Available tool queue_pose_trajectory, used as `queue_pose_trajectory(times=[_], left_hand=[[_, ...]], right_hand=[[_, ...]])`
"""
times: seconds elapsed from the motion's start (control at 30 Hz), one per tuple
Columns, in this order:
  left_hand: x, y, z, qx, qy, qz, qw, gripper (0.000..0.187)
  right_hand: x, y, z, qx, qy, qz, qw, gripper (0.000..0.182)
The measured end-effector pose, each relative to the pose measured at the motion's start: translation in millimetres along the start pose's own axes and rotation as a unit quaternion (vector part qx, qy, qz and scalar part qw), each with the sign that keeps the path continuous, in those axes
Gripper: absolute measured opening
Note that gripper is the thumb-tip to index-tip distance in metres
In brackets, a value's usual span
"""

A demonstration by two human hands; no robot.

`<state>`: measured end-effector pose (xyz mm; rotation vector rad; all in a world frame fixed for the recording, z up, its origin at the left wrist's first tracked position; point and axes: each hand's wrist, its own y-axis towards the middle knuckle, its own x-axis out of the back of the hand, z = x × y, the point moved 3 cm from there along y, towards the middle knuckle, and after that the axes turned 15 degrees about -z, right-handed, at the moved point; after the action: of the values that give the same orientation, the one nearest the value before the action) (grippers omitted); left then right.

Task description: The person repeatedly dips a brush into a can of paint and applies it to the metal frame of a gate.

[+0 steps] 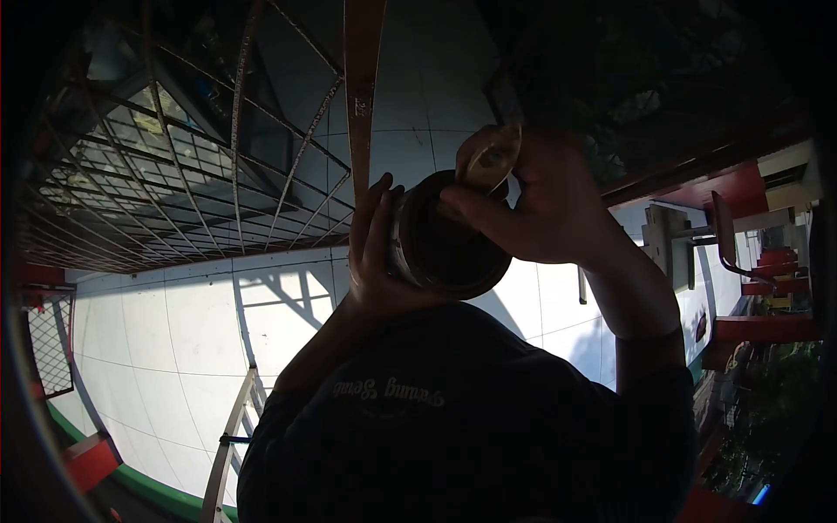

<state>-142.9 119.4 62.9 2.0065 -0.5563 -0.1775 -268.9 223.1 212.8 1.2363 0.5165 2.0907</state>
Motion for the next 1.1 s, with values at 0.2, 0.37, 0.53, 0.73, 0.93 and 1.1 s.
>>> queue_pose_trajectory(times=[0.2, 0.37, 0.53, 0.73, 0.93, 1.1], left_hand=[[9, -9, 16, -0.010, 0.021, 0.021, 1.000, 0.126], [16, -7, 20, -0.014, 0.001, 0.009, 1.000, 0.125], [24, -7, 28, 0.012, -0.016, 0.003, 1.000, 0.128], [34, 0, 38, 0.021, -0.019, -0.007, 1.000, 0.129], [35, 6, 45, 0.006, -0.012, -0.009, 1.000, 0.127], [34, 3, 55, 0.017, -0.014, -0.011, 1.000, 0.127]], right_hand=[[6, 16, 13, -0.062, 0.039, -0.020, 0.997, 0.021], [-21, 8, 8, -0.048, -0.005, 0.030, 0.998, 0.022], [-2, 15, 18, -0.072, 0.105, -0.043, 0.991, 0.020], [12, 9, 5, -0.108, 0.129, -0.102, 0.980, 0.022], [19, 29, -8, -0.198, 0.090, -0.073, 0.973, 0.021], [26, 40, -23, -0.222, 0.053, -0.024, 0.973, 0.021]])
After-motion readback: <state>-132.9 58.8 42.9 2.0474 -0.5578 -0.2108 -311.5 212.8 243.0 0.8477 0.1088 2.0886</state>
